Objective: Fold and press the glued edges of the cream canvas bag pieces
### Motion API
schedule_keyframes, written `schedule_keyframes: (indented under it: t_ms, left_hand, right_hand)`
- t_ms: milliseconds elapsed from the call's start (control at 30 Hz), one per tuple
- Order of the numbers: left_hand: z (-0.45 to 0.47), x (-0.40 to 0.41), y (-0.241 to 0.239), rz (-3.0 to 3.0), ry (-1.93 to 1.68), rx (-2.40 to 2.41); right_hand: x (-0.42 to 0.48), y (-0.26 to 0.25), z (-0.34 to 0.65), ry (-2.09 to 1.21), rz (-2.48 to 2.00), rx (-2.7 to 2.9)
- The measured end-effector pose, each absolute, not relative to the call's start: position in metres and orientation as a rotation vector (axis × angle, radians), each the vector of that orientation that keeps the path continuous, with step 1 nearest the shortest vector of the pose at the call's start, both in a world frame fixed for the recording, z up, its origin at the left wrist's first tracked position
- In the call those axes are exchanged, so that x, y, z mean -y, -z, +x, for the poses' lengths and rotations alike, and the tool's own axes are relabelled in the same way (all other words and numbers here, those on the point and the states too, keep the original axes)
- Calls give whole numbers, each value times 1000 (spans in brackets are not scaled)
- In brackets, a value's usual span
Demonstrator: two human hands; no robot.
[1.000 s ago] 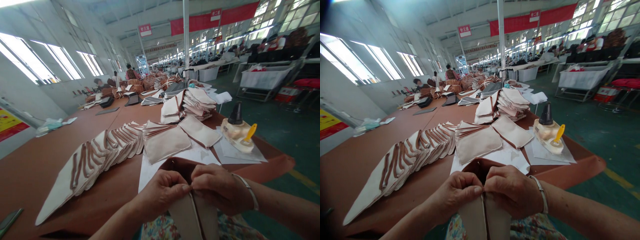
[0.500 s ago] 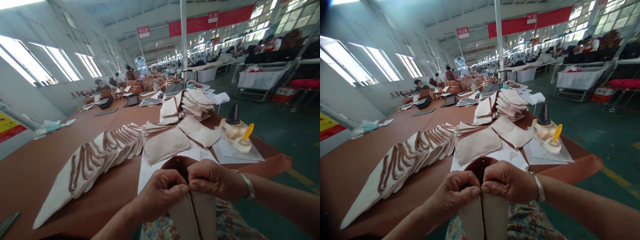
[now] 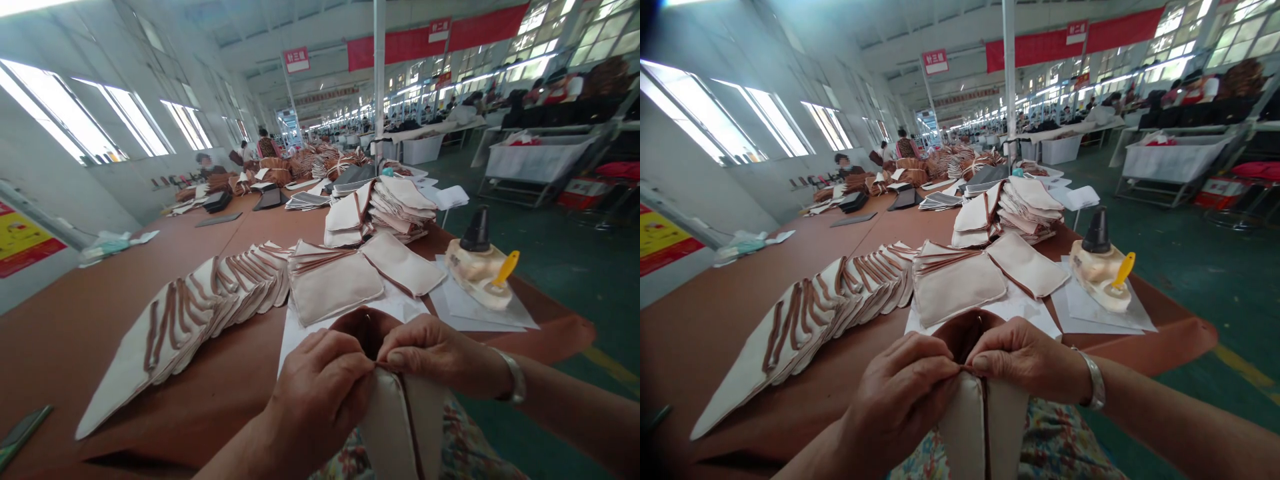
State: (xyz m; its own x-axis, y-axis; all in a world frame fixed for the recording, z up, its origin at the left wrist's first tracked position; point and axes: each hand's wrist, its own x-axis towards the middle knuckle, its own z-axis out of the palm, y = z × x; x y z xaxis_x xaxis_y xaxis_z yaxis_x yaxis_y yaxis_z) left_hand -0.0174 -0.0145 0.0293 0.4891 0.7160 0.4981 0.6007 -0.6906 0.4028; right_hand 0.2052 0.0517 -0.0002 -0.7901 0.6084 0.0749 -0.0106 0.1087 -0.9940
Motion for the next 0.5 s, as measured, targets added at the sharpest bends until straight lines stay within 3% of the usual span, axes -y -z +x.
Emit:
schedule_keyframes:
  t_ms: [133, 500]
  left_hand:
    - [-7, 19, -26, 2850, -1075, -1220]
    - [-2, 18, -20, 2754, -1027, -1285]
  right_hand:
    - [-47, 2, 205, -1748, -632, 1884]
    - [-45, 5, 206, -1701, -637, 1931]
